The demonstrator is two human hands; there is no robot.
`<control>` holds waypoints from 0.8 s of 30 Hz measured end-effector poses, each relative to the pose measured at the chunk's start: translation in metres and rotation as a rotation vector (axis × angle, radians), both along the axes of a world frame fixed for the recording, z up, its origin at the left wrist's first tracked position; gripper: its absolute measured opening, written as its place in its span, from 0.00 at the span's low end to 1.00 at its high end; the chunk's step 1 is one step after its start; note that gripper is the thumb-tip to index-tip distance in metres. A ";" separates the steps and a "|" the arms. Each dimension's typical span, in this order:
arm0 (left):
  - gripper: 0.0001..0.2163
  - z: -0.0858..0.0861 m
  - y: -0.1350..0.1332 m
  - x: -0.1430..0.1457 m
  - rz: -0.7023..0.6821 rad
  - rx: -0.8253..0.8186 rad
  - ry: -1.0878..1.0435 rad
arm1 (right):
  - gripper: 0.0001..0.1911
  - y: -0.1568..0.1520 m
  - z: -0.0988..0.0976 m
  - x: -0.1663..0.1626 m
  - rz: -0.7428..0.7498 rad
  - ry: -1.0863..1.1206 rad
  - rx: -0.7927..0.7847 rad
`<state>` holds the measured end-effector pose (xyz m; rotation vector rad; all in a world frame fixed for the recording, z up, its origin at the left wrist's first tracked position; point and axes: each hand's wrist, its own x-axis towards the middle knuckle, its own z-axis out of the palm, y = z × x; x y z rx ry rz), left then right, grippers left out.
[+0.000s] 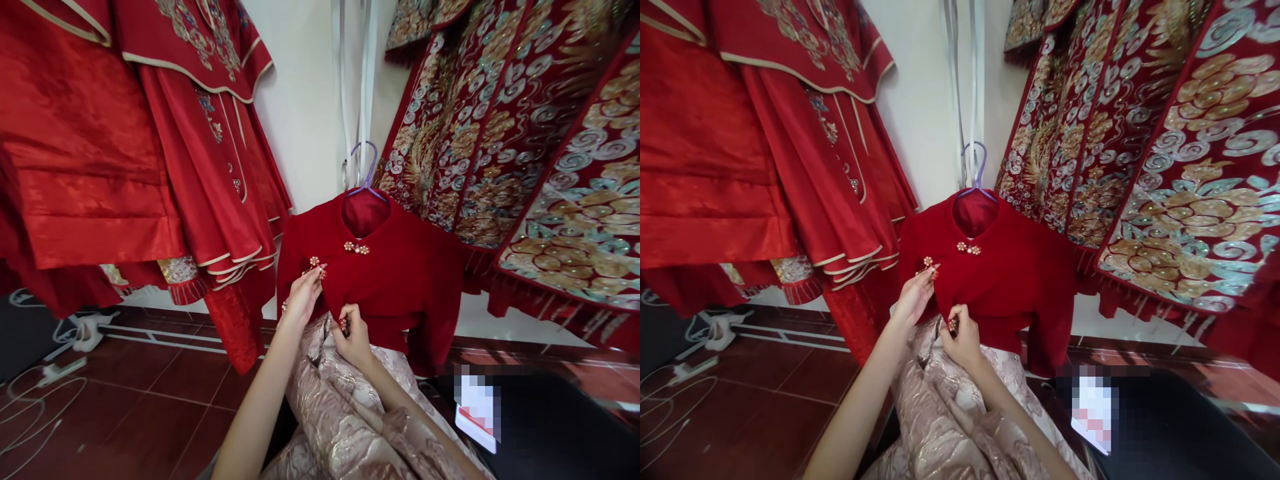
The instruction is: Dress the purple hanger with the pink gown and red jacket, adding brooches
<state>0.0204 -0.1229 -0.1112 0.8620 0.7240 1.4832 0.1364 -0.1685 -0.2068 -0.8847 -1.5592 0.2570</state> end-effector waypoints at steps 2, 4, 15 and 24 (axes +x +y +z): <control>0.09 -0.002 0.002 0.003 0.045 0.001 0.010 | 0.09 0.000 0.000 0.000 -0.007 -0.009 -0.007; 0.10 -0.001 0.004 0.008 0.083 -0.002 0.024 | 0.09 0.001 0.000 0.000 -0.012 -0.013 -0.014; 0.10 0.054 0.008 0.043 0.292 0.721 1.104 | 0.12 0.001 -0.003 0.000 -0.001 0.020 0.027; 0.07 0.087 0.034 0.036 0.178 1.147 1.598 | 0.12 -0.001 -0.004 0.007 0.004 0.039 0.075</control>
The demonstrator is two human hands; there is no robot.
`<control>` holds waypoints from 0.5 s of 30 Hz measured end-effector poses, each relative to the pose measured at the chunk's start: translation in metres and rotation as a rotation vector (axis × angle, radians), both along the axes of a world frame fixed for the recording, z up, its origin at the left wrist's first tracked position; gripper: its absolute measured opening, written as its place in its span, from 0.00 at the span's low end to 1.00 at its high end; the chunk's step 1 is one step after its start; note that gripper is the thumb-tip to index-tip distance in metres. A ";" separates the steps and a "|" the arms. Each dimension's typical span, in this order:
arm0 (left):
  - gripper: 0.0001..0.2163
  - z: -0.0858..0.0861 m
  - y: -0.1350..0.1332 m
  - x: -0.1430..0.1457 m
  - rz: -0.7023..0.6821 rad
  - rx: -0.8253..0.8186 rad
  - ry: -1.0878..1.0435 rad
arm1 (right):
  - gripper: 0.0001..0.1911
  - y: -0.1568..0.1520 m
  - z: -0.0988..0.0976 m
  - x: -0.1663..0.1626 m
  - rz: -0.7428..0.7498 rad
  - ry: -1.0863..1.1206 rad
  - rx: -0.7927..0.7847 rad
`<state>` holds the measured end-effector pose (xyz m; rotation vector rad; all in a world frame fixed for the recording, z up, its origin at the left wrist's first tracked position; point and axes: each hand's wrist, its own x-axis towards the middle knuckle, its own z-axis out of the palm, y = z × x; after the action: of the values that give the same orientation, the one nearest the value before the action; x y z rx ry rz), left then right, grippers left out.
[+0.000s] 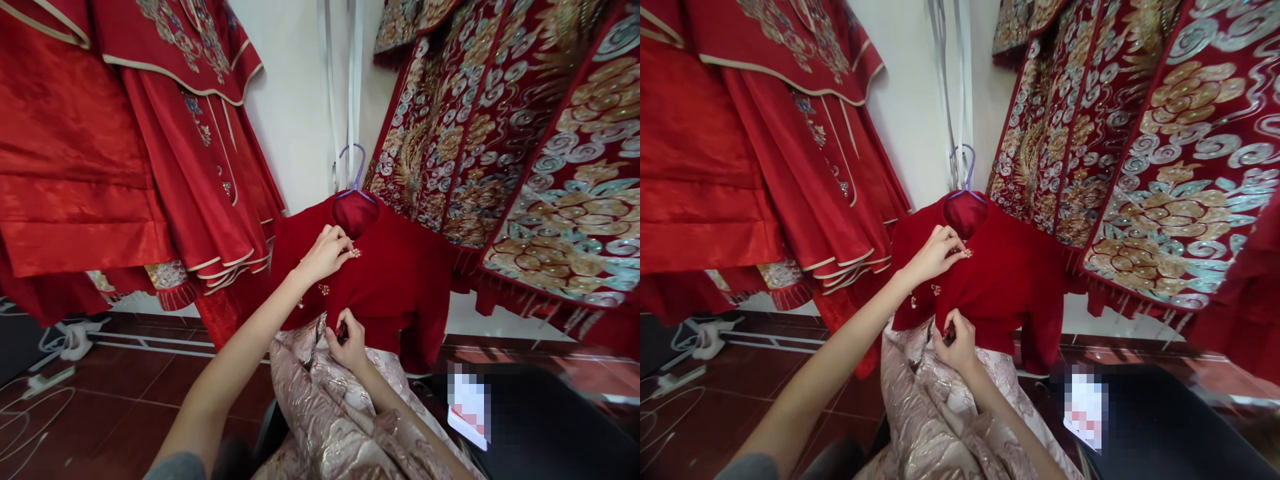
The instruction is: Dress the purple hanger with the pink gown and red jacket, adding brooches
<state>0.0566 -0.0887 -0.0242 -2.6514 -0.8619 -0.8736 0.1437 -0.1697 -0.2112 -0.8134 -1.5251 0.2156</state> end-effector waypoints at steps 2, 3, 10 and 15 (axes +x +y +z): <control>0.07 0.006 0.003 -0.003 -0.048 0.055 0.079 | 0.12 0.000 0.001 0.000 0.017 0.001 -0.013; 0.07 0.007 0.004 -0.004 -0.062 0.077 0.120 | 0.12 0.000 0.001 0.000 0.023 0.003 -0.017; 0.10 0.012 0.008 -0.002 -0.040 0.337 0.310 | 0.08 -0.002 0.012 0.003 -0.007 0.095 0.038; 0.14 0.010 0.006 -0.002 0.157 0.406 0.343 | 0.05 0.031 0.093 0.030 -0.437 0.200 0.180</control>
<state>0.0543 -0.0829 -0.0139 -2.2523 -0.7062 -0.4724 0.1737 -0.1386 -0.1183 -0.9284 -1.1293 -0.1578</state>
